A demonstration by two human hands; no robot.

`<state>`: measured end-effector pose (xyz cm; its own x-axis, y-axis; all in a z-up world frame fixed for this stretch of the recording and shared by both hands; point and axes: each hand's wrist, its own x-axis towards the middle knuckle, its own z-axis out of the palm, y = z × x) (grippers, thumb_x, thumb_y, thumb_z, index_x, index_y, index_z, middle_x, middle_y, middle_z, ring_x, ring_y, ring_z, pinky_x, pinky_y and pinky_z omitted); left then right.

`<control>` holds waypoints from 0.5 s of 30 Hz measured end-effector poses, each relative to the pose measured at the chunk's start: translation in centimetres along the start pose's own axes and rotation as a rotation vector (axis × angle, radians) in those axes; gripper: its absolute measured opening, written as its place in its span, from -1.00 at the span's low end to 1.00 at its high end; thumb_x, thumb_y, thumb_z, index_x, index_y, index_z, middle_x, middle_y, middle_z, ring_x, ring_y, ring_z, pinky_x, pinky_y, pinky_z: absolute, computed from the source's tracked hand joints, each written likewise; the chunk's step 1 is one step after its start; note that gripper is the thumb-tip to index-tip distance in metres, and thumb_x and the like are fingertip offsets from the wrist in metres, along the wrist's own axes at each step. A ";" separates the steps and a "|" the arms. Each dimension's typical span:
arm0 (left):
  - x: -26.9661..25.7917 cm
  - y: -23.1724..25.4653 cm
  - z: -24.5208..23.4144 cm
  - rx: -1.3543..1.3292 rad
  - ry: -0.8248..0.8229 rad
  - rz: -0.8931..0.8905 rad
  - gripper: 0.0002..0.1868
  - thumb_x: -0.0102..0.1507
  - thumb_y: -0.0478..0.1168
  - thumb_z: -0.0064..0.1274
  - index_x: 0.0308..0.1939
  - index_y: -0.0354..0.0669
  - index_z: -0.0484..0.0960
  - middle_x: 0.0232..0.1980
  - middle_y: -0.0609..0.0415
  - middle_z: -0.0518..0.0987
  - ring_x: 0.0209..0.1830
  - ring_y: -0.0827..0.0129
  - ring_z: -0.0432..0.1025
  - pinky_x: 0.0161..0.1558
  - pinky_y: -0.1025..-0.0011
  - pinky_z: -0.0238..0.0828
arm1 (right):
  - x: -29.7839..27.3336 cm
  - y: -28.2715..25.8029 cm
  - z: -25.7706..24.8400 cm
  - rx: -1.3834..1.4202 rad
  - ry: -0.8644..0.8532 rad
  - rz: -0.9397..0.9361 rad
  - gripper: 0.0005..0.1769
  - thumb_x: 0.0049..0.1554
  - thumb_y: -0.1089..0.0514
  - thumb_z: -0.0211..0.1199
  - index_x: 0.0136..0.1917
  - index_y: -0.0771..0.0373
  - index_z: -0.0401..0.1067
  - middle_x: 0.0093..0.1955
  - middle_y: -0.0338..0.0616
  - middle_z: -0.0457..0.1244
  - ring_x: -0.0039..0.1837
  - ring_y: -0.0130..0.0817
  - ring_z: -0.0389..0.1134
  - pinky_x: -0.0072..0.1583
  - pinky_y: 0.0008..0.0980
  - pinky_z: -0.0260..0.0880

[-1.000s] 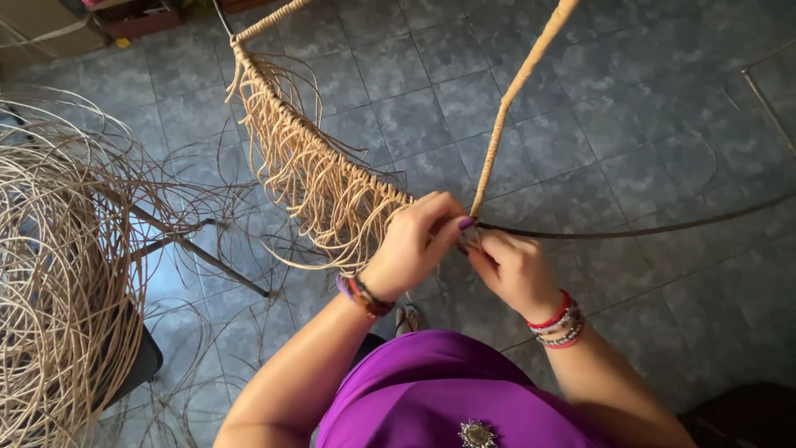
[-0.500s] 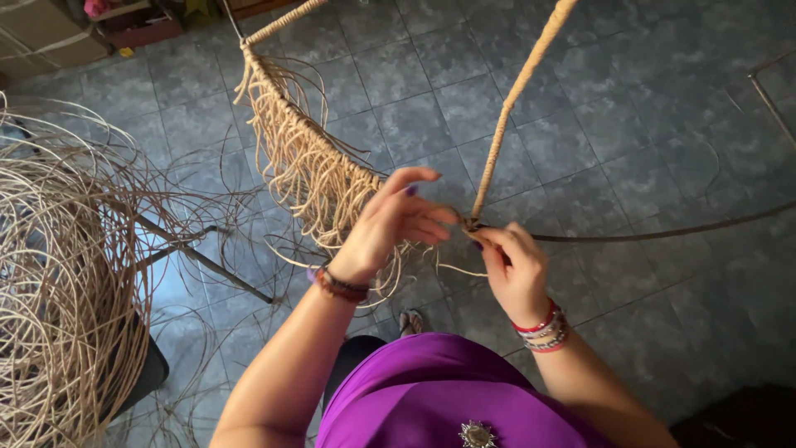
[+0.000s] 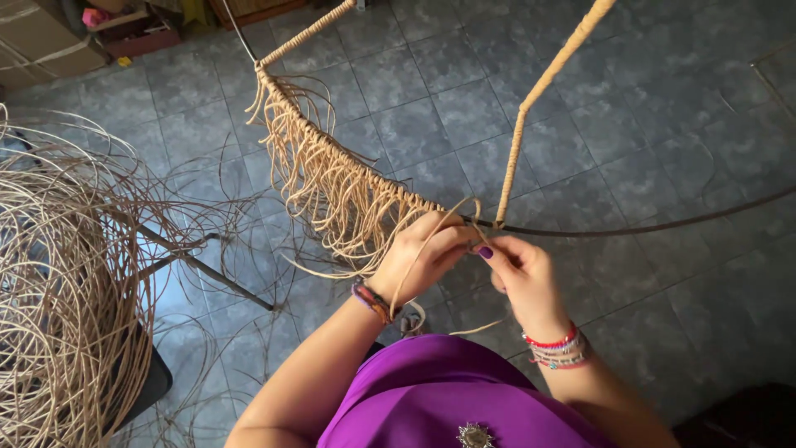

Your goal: Attaching natural fiber strands to a frame using a looping technique to create a fringe.

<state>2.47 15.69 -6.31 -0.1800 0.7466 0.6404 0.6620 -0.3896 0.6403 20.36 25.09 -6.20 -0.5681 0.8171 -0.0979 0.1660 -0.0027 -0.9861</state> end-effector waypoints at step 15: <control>-1.3 1.2 -11.4 0.901 0.148 -0.298 -0.81 0.20 -0.05 0.17 -0.52 0.20 0.57 -0.47 0.35 0.53 -0.13 0.31 0.35 -0.08 0.25 0.08 | 2.5 1.5 1.2 0.405 -0.117 0.012 -0.80 0.31 0.26 0.10 -0.04 0.48 0.43 -0.54 -0.38 -0.13 -0.51 -0.70 -0.13 -0.44 -0.67 -0.16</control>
<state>-4.82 8.07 -1.54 -0.4803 0.6480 0.5911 0.8738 0.4121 0.2582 18.22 26.44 -8.10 -0.6596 0.7448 -0.1011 -0.1437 -0.2570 -0.9557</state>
